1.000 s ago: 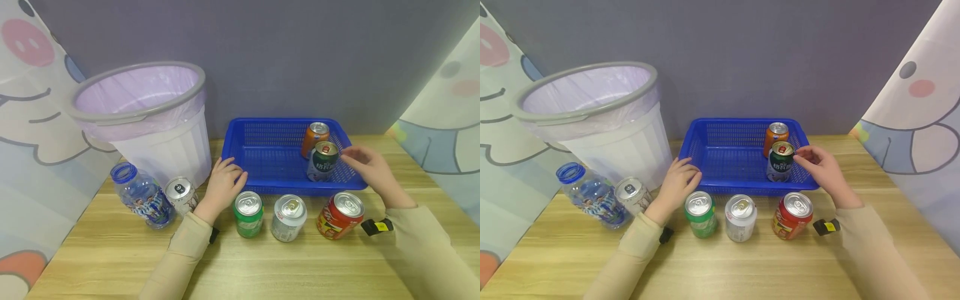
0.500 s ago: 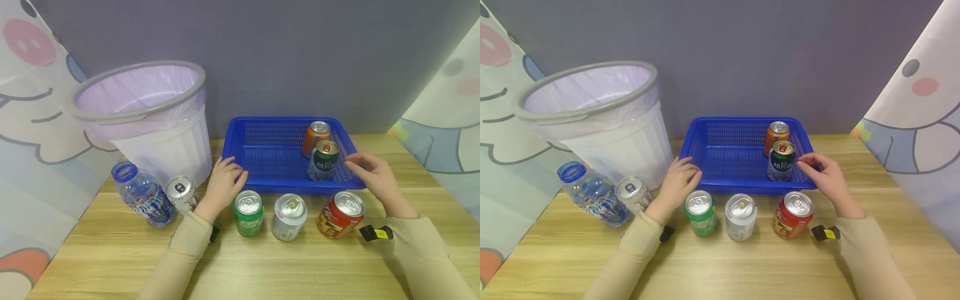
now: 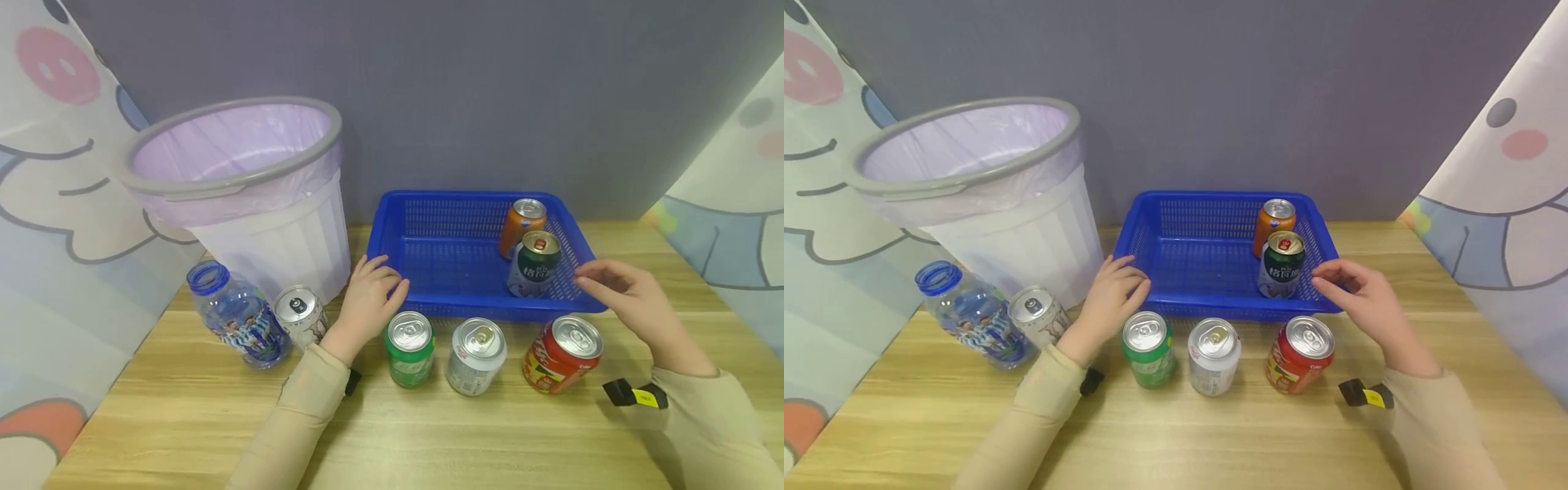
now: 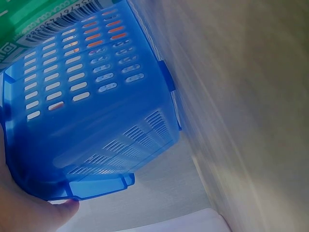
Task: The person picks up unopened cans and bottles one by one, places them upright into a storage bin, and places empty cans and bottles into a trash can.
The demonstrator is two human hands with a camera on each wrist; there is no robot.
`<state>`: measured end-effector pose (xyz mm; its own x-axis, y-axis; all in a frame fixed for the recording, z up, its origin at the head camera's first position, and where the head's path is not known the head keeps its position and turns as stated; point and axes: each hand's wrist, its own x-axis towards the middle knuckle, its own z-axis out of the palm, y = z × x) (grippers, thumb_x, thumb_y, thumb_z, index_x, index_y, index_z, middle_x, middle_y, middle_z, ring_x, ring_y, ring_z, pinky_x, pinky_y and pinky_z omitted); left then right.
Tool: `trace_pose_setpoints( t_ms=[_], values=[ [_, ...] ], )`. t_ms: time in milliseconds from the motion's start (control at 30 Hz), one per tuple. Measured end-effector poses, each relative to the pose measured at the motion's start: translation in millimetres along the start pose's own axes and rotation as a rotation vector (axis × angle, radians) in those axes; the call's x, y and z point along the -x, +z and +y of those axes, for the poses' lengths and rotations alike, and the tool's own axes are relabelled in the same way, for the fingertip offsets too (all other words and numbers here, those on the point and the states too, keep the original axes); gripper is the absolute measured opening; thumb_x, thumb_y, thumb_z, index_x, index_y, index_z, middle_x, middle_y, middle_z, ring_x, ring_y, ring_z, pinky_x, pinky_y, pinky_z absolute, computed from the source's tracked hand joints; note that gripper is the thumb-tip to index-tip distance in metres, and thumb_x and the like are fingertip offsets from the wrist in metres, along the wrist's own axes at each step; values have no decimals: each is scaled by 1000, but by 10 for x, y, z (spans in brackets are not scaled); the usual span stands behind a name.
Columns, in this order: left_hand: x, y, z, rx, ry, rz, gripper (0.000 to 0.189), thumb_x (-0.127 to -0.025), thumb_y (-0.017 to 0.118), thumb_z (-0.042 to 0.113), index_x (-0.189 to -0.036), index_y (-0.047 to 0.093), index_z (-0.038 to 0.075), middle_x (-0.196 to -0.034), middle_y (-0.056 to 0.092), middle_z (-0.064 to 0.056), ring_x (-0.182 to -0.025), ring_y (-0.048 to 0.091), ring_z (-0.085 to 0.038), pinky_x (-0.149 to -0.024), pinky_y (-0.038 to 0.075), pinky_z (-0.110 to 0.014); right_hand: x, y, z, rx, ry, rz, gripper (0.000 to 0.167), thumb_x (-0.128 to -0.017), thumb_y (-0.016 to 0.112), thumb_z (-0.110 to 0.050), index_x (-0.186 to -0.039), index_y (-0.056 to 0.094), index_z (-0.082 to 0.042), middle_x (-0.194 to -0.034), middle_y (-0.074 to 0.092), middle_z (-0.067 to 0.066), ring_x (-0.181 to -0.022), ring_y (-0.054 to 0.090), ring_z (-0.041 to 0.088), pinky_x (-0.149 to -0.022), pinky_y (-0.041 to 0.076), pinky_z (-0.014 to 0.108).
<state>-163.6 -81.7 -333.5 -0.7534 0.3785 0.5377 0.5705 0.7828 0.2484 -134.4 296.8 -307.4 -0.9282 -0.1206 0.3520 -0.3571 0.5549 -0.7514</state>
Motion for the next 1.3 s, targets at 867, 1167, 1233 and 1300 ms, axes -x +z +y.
trace_pose_setpoints(
  t_ms=[867, 1167, 1233, 1300],
  values=[
    [-16, 5, 16, 5, 0, -3, 31, -94, 52, 23, -83, 74, 5, -94, 72, -7, -120, 55, -32, -112, 27, -55, 179, -178, -6, -60, -224, -193, 34, -84, 51, 19, -104, 63, -4, -96, 68, -15, -89, 62, -6, -79, 45, 4],
    [-4, -19, 10, 9, 3, 10, 29, -94, 53, 23, -82, 73, 5, -93, 72, -8, -119, 55, -33, -111, 28, -56, 205, -269, 13, 82, -323, -343, 44, -76, 62, 18, -114, 61, -4, -100, 65, -14, -91, 60, -4, -74, 48, 8],
    [-3, -20, 7, 9, 4, 11, 29, -94, 53, 22, -82, 73, 5, -93, 72, -7, -119, 55, -32, -111, 28, -56, 204, -266, 9, 145, -367, -388, 50, -73, 68, 14, -117, 59, -6, -105, 64, -16, -92, 60, -4, -73, 49, 10],
    [-3, -17, 5, 7, 5, 14, 29, -93, 53, 22, -82, 73, 5, -92, 72, -7, -119, 56, -32, -111, 28, -56, 208, -264, -3, 194, -393, -419, 55, -70, 73, 9, -120, 58, -9, -111, 62, -18, -95, 60, -4, -72, 50, 12]
  ],
)
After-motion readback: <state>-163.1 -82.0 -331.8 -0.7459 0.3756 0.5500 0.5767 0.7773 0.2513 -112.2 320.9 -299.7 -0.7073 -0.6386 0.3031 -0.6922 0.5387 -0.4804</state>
